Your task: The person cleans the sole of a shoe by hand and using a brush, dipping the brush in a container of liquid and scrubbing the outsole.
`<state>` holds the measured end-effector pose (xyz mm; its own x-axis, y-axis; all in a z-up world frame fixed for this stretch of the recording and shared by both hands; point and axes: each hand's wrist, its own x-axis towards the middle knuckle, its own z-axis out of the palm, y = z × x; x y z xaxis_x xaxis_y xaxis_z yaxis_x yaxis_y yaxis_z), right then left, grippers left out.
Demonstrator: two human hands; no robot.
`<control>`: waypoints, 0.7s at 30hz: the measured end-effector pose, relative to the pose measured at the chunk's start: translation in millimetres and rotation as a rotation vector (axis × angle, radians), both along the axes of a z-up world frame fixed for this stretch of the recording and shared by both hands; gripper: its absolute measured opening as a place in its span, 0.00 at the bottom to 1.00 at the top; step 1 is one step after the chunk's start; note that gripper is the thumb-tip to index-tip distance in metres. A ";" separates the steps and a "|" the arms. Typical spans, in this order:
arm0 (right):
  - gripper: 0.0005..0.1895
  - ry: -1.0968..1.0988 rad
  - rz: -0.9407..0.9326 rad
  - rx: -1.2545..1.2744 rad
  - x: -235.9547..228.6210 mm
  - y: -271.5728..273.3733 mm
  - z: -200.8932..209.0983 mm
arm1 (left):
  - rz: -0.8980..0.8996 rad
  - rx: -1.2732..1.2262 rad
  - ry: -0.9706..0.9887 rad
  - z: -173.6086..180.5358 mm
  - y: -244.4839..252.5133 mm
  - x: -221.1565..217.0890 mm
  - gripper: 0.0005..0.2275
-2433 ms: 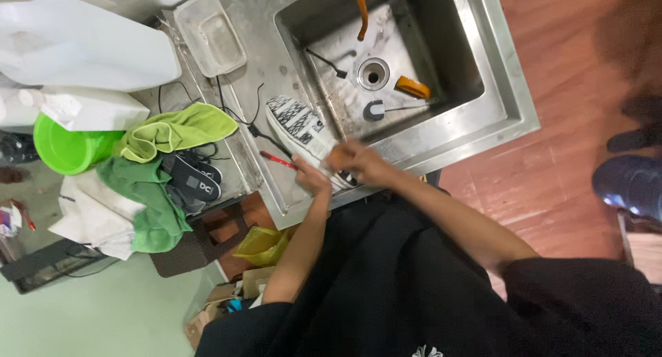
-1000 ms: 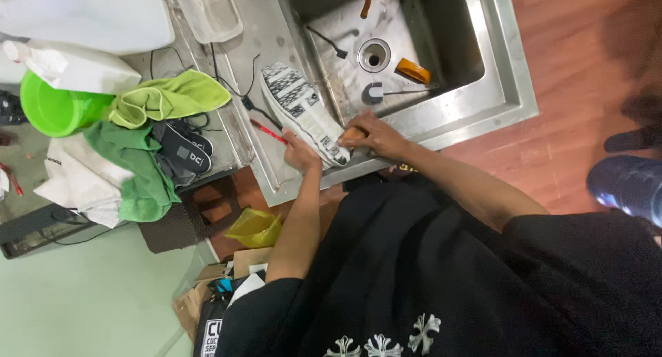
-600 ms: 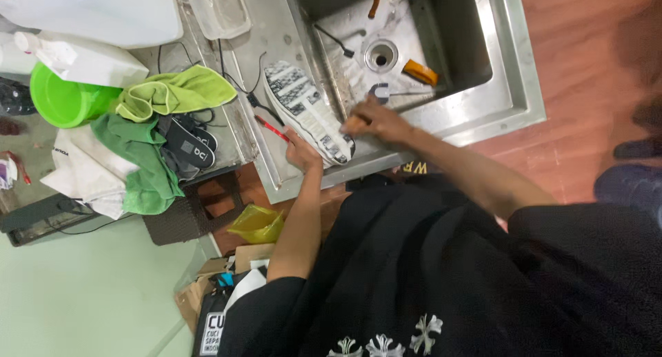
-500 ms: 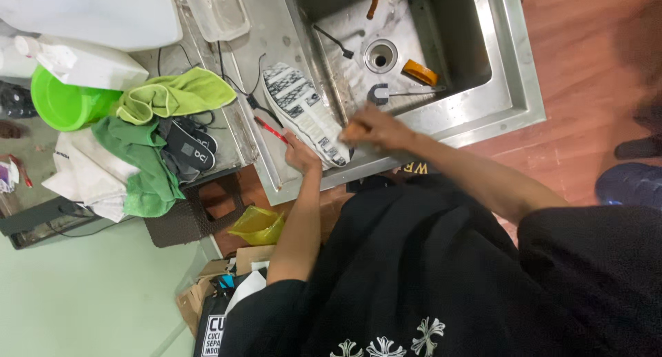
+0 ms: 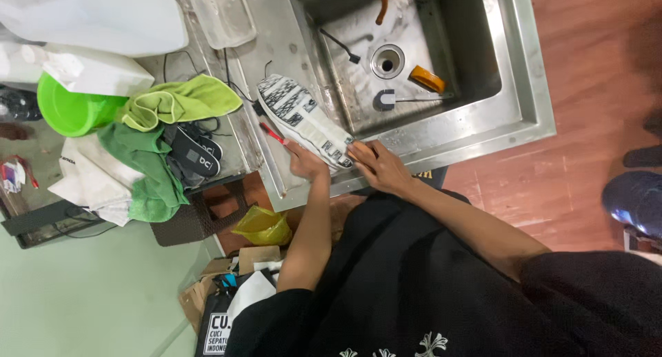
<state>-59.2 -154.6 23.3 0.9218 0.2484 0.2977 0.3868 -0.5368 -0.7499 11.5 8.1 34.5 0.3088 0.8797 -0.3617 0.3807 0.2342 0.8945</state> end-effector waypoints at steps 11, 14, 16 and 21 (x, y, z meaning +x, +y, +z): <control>0.24 -0.023 -0.092 0.111 -14.7 -3.3 -13.1 | 0.009 0.067 -0.051 8.1 -8.2 -1.2 0.21; 0.22 -0.069 -0.181 0.170 21.4 27.2 -29.1 | -0.010 0.066 -0.074 11.2 -3.2 1.7 0.22; 0.23 -0.070 -0.172 0.191 28.8 27.9 -22.0 | 0.025 0.074 -0.098 32.7 -13.8 12.3 0.21; 0.25 0.015 -0.120 0.207 -2.2 17.5 -2.6 | 0.002 0.231 -0.104 -8.8 4.5 6.4 0.21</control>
<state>-61.4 -137.1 20.6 0.9457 0.0719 0.3169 0.3174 -0.4126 -0.8538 17.9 12.6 25.7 0.3318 0.9360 -0.1175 0.2832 0.0199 0.9588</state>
